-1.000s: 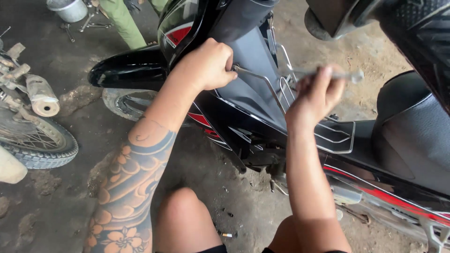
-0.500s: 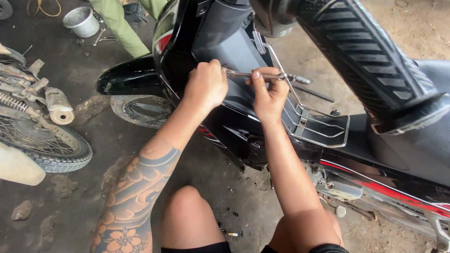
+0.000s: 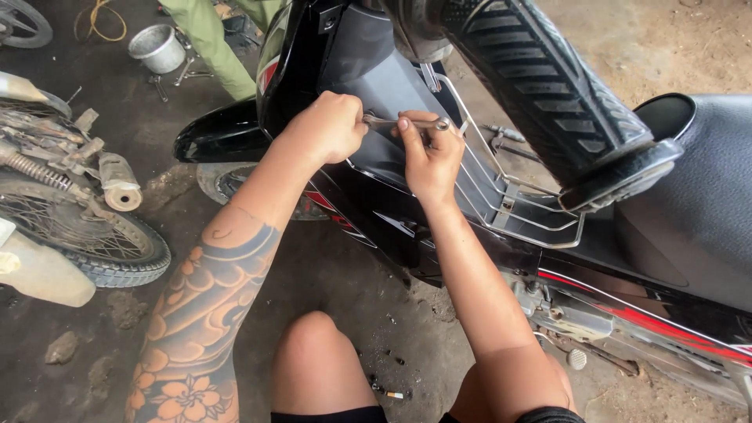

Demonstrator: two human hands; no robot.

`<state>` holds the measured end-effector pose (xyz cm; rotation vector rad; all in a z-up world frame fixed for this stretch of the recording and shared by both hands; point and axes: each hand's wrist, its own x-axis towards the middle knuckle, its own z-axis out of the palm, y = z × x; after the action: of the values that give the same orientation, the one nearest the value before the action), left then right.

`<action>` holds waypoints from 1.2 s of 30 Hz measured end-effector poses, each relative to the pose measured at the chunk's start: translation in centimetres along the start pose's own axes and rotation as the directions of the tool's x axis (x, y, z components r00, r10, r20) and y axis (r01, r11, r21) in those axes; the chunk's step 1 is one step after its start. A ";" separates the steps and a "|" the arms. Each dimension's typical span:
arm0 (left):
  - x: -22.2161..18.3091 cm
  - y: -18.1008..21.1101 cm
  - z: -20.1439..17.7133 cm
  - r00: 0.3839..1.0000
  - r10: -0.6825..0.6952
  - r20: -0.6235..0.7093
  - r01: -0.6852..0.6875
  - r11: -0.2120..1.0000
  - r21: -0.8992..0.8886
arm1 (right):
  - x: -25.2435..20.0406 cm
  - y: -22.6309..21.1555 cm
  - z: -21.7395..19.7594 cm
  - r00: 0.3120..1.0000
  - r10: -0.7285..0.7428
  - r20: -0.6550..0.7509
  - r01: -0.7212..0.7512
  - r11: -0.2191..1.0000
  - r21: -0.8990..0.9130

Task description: Unscrewing the front plastic panel of a motorcycle using a wrench

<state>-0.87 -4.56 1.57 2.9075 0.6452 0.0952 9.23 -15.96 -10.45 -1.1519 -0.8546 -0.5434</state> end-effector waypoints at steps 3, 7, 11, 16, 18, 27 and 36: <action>-0.4 0.4 -1.4 0.997 0.047 0.067 -0.049 0.999 0.020 | -0.1 -0.4 0.2 0.998 0.036 -0.043 -0.036 0.999 -0.010; 0.3 -0.4 -1.6 0.992 0.054 0.115 -0.055 0.999 0.003 | -0.6 0.0 0.5 0.990 0.127 -0.064 -0.124 0.991 0.043; 1.2 -1.3 -1.1 0.989 0.105 0.106 -0.105 0.994 -0.003 | -1.1 0.9 0.4 0.979 0.167 -0.115 -0.167 0.986 0.003; 1.7 -2.3 -0.5 0.990 0.125 0.063 -0.126 0.992 0.012 | -1.6 2.8 -0.8 0.976 0.213 -0.045 -0.210 0.976 0.061; 1.4 -2.4 -0.8 0.978 0.209 0.028 -0.211 0.974 0.084 | -1.3 3.4 -1.2 0.965 0.259 0.047 -0.262 0.959 0.106; 3.4 -4.2 1.5 0.979 0.204 0.017 -0.205 0.971 0.126 | 0.0 -2.1 -3.2 0.984 0.118 0.133 -0.077 0.957 -0.278; 3.4 -4.3 1.3 0.982 0.136 0.128 -0.153 0.980 0.127 | 7.1 -2.8 2.4 0.855 -0.353 0.380 0.425 0.896 -0.125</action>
<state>0.57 0.52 -0.36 3.0595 0.4362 -0.1090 10.47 -14.32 -2.74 -1.2911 -1.3873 -0.7903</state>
